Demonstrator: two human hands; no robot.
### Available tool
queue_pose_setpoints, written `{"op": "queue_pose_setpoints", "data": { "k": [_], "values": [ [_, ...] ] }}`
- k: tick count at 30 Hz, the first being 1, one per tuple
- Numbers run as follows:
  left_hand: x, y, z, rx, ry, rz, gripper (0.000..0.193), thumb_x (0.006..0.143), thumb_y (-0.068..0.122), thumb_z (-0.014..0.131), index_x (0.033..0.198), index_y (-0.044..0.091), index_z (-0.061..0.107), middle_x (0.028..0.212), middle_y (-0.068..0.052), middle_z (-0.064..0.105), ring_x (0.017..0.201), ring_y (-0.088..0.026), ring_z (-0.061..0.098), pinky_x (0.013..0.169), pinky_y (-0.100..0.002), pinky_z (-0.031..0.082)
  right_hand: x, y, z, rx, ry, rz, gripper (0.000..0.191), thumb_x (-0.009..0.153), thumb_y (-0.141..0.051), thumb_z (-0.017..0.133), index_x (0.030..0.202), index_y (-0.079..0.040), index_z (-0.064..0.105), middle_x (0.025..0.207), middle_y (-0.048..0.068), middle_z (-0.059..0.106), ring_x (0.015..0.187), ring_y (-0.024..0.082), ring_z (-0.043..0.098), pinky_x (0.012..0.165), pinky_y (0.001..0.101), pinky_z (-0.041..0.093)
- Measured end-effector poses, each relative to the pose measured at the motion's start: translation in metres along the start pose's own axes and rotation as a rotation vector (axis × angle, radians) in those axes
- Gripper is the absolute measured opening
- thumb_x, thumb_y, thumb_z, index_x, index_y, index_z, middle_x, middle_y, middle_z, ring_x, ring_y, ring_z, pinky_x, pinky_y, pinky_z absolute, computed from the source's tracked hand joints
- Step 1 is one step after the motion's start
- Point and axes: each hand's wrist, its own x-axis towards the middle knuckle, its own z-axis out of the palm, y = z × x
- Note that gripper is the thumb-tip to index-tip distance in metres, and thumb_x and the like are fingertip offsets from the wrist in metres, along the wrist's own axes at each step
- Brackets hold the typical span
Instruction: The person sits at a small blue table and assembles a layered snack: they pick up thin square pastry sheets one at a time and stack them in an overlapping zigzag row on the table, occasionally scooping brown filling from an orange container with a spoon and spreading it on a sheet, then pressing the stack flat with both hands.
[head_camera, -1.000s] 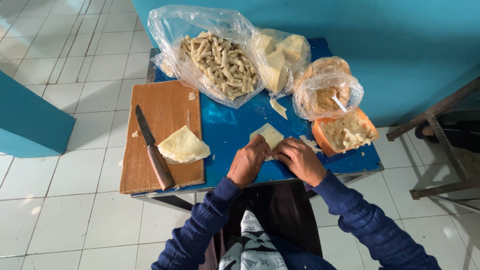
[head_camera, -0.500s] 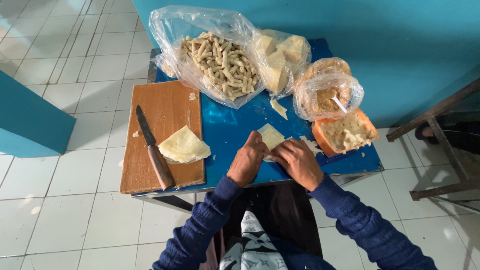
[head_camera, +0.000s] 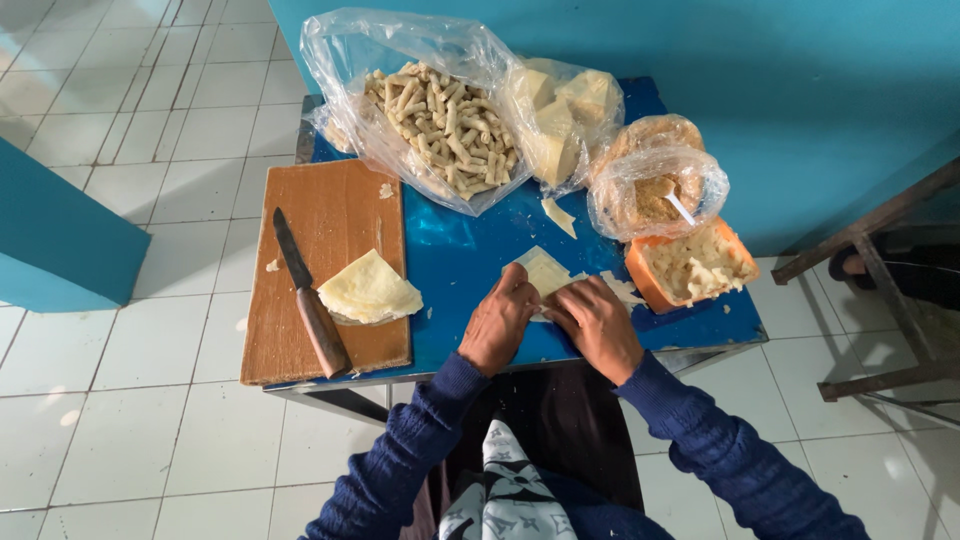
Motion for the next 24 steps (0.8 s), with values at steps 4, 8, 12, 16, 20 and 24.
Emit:
{"op": "queue_pose_setpoints", "data": {
  "k": [4,8,12,16,20,24],
  "values": [
    [-0.001,0.002,-0.001,-0.003,-0.007,-0.009,0.022,0.085,0.003,0.072,0.105,0.002,0.063,0.118,-0.013,0.051,0.103,-0.035,0.064,0.080,-0.045,0.055,0.001,0.003,0.002,-0.079,-0.039,-0.028,0.013,0.090,-0.012,0.072,0.101,-0.005,0.071,0.098,0.006,0.067,0.095,0.026,0.060,0.085,0.0399,0.051],
    [0.001,0.003,-0.001,0.035,-0.003,0.015,0.020,0.085,0.004,0.073,0.103,0.003,0.064,0.118,-0.013,0.050,0.104,-0.034,0.064,0.078,-0.044,0.055,-0.002,0.001,0.003,-0.110,-0.062,0.052,0.018,0.090,-0.009,0.070,0.108,-0.007,0.072,0.103,0.007,0.062,0.099,0.027,0.056,0.088,0.0387,0.050],
    [0.002,0.006,0.000,0.047,0.019,-0.001,0.019,0.086,0.005,0.073,0.101,0.003,0.063,0.118,-0.013,0.051,0.104,-0.036,0.064,0.077,-0.045,0.054,-0.011,-0.007,0.001,-0.253,-0.013,-0.045,0.032,0.088,-0.005,0.066,0.120,-0.009,0.070,0.111,0.004,0.063,0.105,0.025,0.056,0.089,0.0407,0.048],
    [-0.006,0.013,-0.001,0.027,0.051,-0.082,0.023,0.089,0.002,0.069,0.109,-0.001,0.060,0.118,-0.014,0.051,0.103,-0.036,0.063,0.079,-0.044,0.054,-0.021,-0.017,0.002,-0.405,-0.008,-0.039,0.039,0.087,-0.008,0.066,0.126,-0.011,0.068,0.127,0.003,0.062,0.112,0.026,0.055,0.090,0.0439,0.044],
    [-0.022,0.021,-0.002,0.043,0.099,-0.013,0.031,0.088,-0.001,0.065,0.118,-0.005,0.059,0.122,-0.017,0.051,0.108,-0.038,0.061,0.081,-0.044,0.055,-0.020,-0.015,0.006,-0.492,-0.035,-0.006,0.046,0.090,-0.012,0.064,0.135,-0.019,0.064,0.143,0.003,0.052,0.121,0.028,0.049,0.094,0.0512,0.042],
    [-0.037,0.023,0.003,0.156,0.061,0.057,0.033,0.092,0.001,0.064,0.124,-0.003,0.062,0.130,-0.016,0.056,0.111,-0.033,0.060,0.088,-0.041,0.056,-0.008,-0.004,0.014,-0.552,-0.104,0.033,0.059,0.088,-0.010,0.064,0.145,-0.026,0.059,0.152,0.002,0.043,0.121,0.027,0.046,0.093,0.0542,0.041]
  ]
}}
